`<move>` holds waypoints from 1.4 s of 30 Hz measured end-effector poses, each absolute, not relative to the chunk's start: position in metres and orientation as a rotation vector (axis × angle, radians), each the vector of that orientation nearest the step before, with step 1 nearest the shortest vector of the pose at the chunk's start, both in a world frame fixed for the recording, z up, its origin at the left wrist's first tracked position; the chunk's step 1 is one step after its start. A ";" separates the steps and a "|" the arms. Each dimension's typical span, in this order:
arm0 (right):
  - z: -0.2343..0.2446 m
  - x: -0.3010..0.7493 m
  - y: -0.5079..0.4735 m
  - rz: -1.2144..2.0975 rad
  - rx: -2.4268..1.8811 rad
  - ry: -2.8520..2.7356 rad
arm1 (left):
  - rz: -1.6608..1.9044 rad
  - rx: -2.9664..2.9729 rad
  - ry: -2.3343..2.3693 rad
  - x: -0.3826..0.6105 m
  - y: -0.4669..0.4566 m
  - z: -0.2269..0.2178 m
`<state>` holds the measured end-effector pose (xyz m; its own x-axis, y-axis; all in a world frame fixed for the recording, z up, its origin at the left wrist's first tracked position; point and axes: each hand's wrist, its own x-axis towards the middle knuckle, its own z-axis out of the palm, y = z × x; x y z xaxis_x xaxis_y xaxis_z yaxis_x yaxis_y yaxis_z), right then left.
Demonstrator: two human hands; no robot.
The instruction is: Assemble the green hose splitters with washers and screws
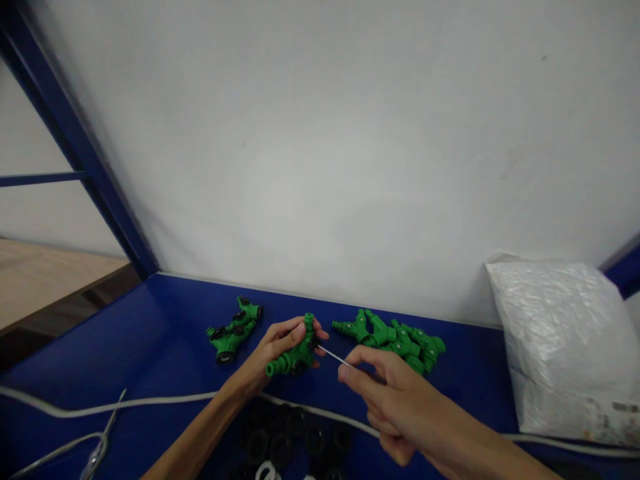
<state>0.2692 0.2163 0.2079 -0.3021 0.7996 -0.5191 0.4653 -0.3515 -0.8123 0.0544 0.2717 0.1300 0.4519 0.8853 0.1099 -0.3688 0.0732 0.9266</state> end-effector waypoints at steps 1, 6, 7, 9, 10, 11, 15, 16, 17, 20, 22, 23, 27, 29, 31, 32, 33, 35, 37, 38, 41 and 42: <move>0.209 0.267 0.217 1.567 -1.672 -1.701 | 1.035 1.120 0.574 0.055 0.272 0.129; 0.207 0.268 0.218 0.579 -1.414 -2.301 | 1.054 1.083 0.576 0.055 0.274 0.126; 0.206 0.271 0.218 0.346 -1.314 -2.403 | 1.056 1.074 0.574 0.054 0.275 0.126; 0.203 0.277 0.218 -0.220 -1.102 -2.569 | 1.060 1.056 0.572 0.054 0.276 0.126; 0.202 0.279 0.218 -0.510 -0.997 -2.612 | 1.060 1.049 0.569 0.053 0.276 0.125; 0.202 0.281 0.217 -0.763 -0.907 -2.632 | 1.060 1.043 0.566 0.053 0.276 0.125; 0.202 0.281 0.215 -1.205 -0.743 -2.644 | 1.043 1.030 0.547 0.054 0.276 0.124; 0.202 0.280 0.214 -1.229 -0.714 -2.658 | 1.037 1.032 0.541 0.055 0.276 0.123; 0.201 0.279 0.214 -1.241 -0.689 -2.673 | 1.028 1.038 0.536 0.055 0.276 0.123; 0.197 0.277 0.215 -1.194 -0.640 -2.715 | 1.019 1.050 0.535 0.055 0.276 0.124; 0.196 0.276 0.217 -1.063 -0.648 -2.701 | 1.023 1.053 0.548 0.054 0.276 0.125; 0.196 0.276 0.219 -0.929 -0.685 -2.687 | 1.027 1.056 0.552 0.053 0.275 0.126; 0.204 0.271 0.223 0.264 -1.172 -2.456 | 1.040 1.093 0.545 0.051 0.274 0.129; 0.208 0.269 0.224 1.052 -1.429 -2.066 | 1.053 1.119 0.546 0.050 0.273 0.130; 0.209 0.269 0.225 1.577 -1.510 -1.616 | 1.056 1.151 0.561 0.050 0.272 0.131; 0.209 0.269 0.226 1.705 -1.505 -1.470 | 1.049 1.167 0.569 0.051 0.272 0.131; 0.209 0.270 0.226 1.755 -1.506 -1.408 | 1.036 1.178 0.575 0.051 0.271 0.131; 0.208 0.273 0.225 1.662 -1.538 -1.541 | 1.013 1.180 0.576 0.052 0.272 0.130; 0.206 0.276 0.223 1.329 -1.566 -1.857 | 1.006 1.158 0.568 0.054 0.272 0.129; 0.204 0.277 0.221 1.101 -1.548 -2.022 | 1.009 1.144 0.563 0.054 0.272 0.129; 0.197 0.282 0.217 0.272 -1.290 -2.409 | 1.017 1.105 0.553 0.055 0.273 0.127; 0.195 0.284 0.215 -0.026 -1.165 -2.497 | 1.019 1.092 0.548 0.055 0.273 0.126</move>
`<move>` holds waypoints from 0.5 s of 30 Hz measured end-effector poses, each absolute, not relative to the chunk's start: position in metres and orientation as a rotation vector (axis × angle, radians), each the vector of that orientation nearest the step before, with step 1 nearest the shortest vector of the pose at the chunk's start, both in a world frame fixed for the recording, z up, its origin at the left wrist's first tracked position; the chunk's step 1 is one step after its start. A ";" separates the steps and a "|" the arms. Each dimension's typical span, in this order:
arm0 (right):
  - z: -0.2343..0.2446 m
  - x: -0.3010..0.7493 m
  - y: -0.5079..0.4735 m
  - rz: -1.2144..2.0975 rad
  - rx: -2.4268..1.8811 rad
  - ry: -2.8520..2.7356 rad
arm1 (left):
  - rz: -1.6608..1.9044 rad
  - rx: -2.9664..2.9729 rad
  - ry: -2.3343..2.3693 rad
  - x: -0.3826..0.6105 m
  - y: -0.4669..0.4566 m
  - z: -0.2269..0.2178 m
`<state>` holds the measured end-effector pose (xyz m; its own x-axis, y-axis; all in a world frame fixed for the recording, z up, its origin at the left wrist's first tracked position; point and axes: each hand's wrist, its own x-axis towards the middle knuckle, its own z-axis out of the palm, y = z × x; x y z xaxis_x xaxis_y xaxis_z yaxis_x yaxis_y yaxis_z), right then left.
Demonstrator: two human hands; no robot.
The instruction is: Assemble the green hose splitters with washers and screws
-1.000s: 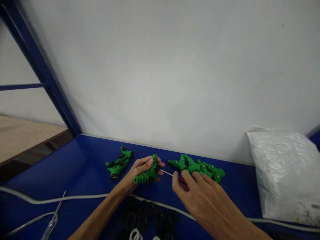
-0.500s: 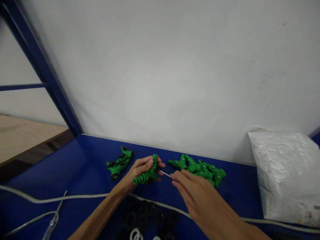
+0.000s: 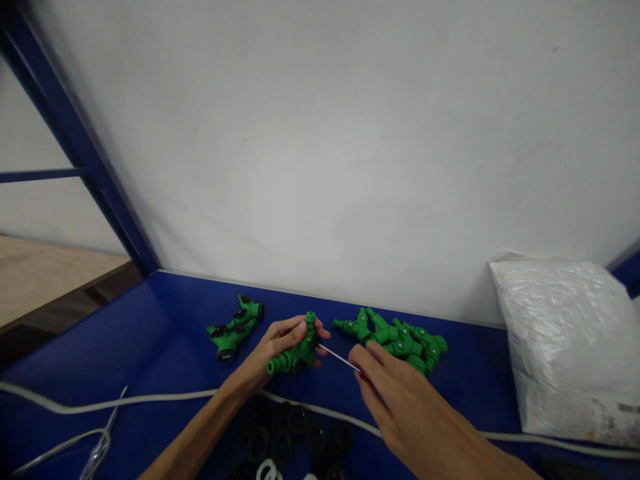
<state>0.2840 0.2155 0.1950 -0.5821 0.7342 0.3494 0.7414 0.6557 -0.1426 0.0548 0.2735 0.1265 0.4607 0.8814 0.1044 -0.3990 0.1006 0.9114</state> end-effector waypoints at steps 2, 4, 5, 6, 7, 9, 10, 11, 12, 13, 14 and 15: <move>0.196 0.285 0.213 -0.607 -0.936 -2.591 | 1.016 1.068 0.540 0.055 0.275 0.124; 0.202 0.282 0.211 -1.014 -0.808 -2.619 | 1.008 1.036 0.533 0.056 0.276 0.122; 0.206 0.279 0.210 -1.129 -0.770 -2.629 | 1.004 1.015 0.528 0.056 0.277 0.120; 0.210 0.276 0.209 -1.192 -0.735 -2.641 | 1.003 0.990 0.519 0.056 0.278 0.119; 0.213 0.273 0.209 -1.215 -0.709 -2.655 | 1.007 0.962 0.506 0.056 0.278 0.119; 0.216 0.268 0.210 -1.174 -0.697 -2.679 | 1.019 0.910 0.476 0.055 0.279 0.118; 0.216 0.266 0.212 -1.115 -0.727 -2.687 | 1.021 0.890 0.463 0.054 0.279 0.119; 0.215 0.265 0.214 -1.026 -0.773 -2.693 | 1.022 0.876 0.455 0.053 0.279 0.119; 0.214 0.265 0.217 -0.898 -0.836 -2.699 | 1.018 0.867 0.451 0.052 0.279 0.120; 0.214 0.264 0.220 -0.728 -0.916 -2.693 | 1.013 0.864 0.450 0.050 0.279 0.121; 0.215 0.263 0.222 -0.509 -1.010 -2.669 | 1.009 0.866 0.451 0.049 0.280 0.122; 0.217 0.261 0.225 -0.239 -1.127 -2.626 | 1.008 0.872 0.454 0.048 0.280 0.122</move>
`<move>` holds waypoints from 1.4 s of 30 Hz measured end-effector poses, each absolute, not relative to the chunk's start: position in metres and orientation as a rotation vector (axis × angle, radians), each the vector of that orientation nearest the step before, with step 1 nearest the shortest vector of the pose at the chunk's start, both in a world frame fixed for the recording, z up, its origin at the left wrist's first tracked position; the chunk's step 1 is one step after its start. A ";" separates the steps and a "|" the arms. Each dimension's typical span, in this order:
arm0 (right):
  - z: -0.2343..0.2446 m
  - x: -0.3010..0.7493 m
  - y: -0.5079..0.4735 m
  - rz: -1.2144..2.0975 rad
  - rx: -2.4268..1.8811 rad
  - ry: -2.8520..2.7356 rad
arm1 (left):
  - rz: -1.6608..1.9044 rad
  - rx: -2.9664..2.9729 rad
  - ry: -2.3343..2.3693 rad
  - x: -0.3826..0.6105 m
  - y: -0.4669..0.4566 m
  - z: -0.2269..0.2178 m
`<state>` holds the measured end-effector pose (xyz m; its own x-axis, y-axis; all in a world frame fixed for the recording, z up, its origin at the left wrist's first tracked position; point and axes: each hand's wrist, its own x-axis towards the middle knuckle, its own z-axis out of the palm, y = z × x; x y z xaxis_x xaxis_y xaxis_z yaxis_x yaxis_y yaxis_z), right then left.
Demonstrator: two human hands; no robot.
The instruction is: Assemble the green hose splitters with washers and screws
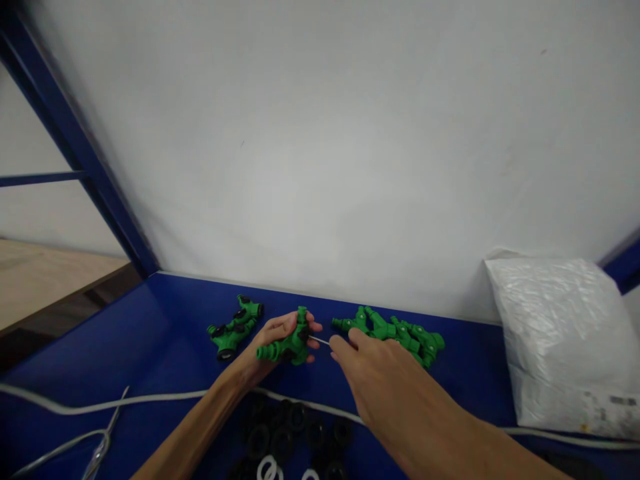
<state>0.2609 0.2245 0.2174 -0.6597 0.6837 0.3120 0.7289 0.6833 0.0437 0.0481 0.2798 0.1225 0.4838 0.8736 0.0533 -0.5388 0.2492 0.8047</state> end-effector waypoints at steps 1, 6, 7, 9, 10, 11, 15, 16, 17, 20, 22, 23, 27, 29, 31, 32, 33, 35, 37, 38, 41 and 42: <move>0.222 0.259 0.226 0.081 -1.265 -2.551 | 1.007 0.881 0.459 0.047 0.280 0.123; 0.246 0.243 0.230 1.535 -1.798 -1.706 | 1.036 0.950 0.508 0.046 0.280 0.125; 0.247 0.242 0.231 1.589 -1.810 -1.649 | 1.037 0.967 0.515 0.046 0.279 0.125; 0.243 0.242 0.231 1.383 -1.775 -1.838 | 1.032 0.985 0.518 0.047 0.279 0.125; 0.238 0.244 0.232 1.147 -1.737 -2.003 | 1.033 0.983 0.515 0.048 0.279 0.125; 0.231 0.246 0.232 0.864 -1.669 -2.167 | 1.037 0.971 0.509 0.048 0.279 0.125; 0.210 0.255 0.233 -0.205 -1.228 -2.638 | 1.065 0.888 0.458 0.046 0.280 0.125; 0.209 0.256 0.232 -0.404 -1.116 -2.709 | 1.063 0.868 0.447 0.045 0.281 0.124; 0.210 0.257 0.231 -0.581 -1.017 -2.756 | 1.059 0.852 0.438 0.044 0.282 0.123; 0.224 0.253 0.228 -0.972 -0.810 -2.762 | 1.024 0.826 0.422 0.043 0.285 0.119; 0.235 0.248 0.227 -1.126 -0.717 -2.736 | 1.009 0.799 0.422 0.042 0.285 0.118; 0.239 0.246 0.228 -1.168 -0.676 -2.730 | 1.008 0.777 0.427 0.042 0.285 0.118; 0.246 0.243 0.232 -1.249 -0.544 -2.726 | 1.023 0.674 0.443 0.040 0.283 0.122; 0.247 0.243 0.234 -1.257 -0.520 -2.746 | 1.018 0.658 0.438 0.039 0.281 0.124; 0.248 0.243 0.233 -1.223 -0.499 -2.781 | 1.015 0.664 0.428 0.039 0.280 0.125; 0.249 0.243 0.232 -1.202 -0.487 -2.796 | 1.016 0.674 0.422 0.039 0.280 0.125; 0.250 0.242 0.231 -1.182 -0.473 -2.808 | 1.016 0.685 0.419 0.039 0.280 0.125; 0.250 0.241 0.229 -1.138 -0.470 -2.808 | 1.017 0.704 0.425 0.040 0.281 0.124; 0.247 0.240 0.230 -1.059 -0.532 -2.787 | 1.029 0.711 0.442 0.040 0.282 0.123; 0.245 0.240 0.231 -0.973 -0.619 -2.788 | 1.039 0.712 0.449 0.040 0.282 0.123; 0.240 0.242 0.235 -0.623 -1.003 -2.769 | 1.071 0.728 0.446 0.038 0.282 0.125; 0.239 0.242 0.236 -0.536 -1.111 -2.745 | 1.077 0.736 0.439 0.038 0.282 0.126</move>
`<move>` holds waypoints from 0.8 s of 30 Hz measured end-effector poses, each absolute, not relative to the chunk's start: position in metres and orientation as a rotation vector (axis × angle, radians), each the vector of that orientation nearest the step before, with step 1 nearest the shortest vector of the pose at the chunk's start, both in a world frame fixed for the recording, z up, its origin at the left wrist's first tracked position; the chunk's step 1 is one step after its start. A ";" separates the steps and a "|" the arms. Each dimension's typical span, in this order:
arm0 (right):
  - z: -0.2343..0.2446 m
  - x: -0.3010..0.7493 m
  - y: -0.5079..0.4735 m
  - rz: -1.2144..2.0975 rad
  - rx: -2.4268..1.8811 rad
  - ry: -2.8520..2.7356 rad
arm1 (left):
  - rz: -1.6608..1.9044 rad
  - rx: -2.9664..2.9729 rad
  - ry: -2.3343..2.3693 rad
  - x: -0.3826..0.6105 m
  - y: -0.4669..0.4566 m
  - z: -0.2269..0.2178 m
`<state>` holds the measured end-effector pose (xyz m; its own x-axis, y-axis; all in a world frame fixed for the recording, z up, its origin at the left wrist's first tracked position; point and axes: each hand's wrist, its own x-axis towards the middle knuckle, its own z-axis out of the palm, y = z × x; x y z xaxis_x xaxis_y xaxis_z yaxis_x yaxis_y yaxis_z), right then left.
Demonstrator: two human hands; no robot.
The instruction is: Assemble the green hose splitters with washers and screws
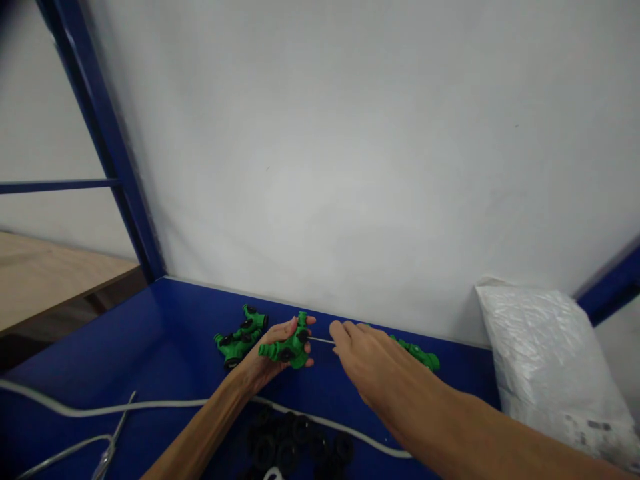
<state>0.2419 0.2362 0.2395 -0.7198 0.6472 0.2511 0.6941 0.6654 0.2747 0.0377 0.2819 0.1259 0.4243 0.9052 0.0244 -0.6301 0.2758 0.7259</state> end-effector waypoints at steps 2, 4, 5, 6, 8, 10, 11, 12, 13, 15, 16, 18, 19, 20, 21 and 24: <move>0.241 0.242 0.238 -0.443 -1.262 -2.695 | 1.074 0.746 0.431 0.038 0.281 0.127; 0.245 0.241 0.238 -0.392 -1.326 -2.704 | 1.060 0.744 0.442 0.040 0.280 0.127; 0.247 0.240 0.237 -0.373 -1.336 -2.725 | 1.053 0.736 0.453 0.041 0.280 0.126; 0.249 0.239 0.237 -0.371 -1.328 -2.751 | 1.048 0.722 0.465 0.043 0.280 0.126; 0.252 0.238 0.235 -0.429 -1.268 -2.798 | 1.036 0.674 0.482 0.046 0.281 0.124; 0.251 0.237 0.233 -0.662 -1.145 -2.849 | 1.001 0.616 0.482 0.048 0.283 0.121; 0.249 0.237 0.232 -0.822 -1.045 -2.867 | 0.976 0.593 0.481 0.048 0.284 0.119; 0.248 0.236 0.230 -0.986 -0.930 -2.868 | 0.950 0.575 0.480 0.047 0.285 0.117; 0.247 0.235 0.229 -1.127 -0.810 -2.857 | 0.928 0.565 0.481 0.047 0.287 0.115; 0.247 0.233 0.225 -1.263 -0.627 -2.842 | 0.895 0.558 0.486 0.044 0.289 0.111; 0.248 0.232 0.224 -1.276 -0.566 -2.854 | 0.881 0.557 0.488 0.043 0.290 0.109; 0.252 0.232 0.222 -1.265 -0.485 -2.904 | 0.859 0.561 0.490 0.042 0.291 0.107; 0.253 0.232 0.223 -1.237 -0.461 -2.938 | 0.853 0.567 0.492 0.042 0.291 0.106; 0.253 0.233 0.224 -1.201 -0.461 -2.961 | 0.849 0.575 0.494 0.042 0.291 0.105; 0.252 0.234 0.225 -1.154 -0.484 -2.974 | 0.850 0.583 0.496 0.042 0.291 0.105; 0.246 0.239 0.230 -0.866 -0.703 -2.995 | 0.867 0.611 0.506 0.042 0.290 0.106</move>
<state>0.2390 0.2303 0.2464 -0.9017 0.4269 0.0679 0.3973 0.7565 0.5196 0.0420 0.2904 0.1065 0.5514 0.8185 -0.1610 -0.5433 0.4988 0.6752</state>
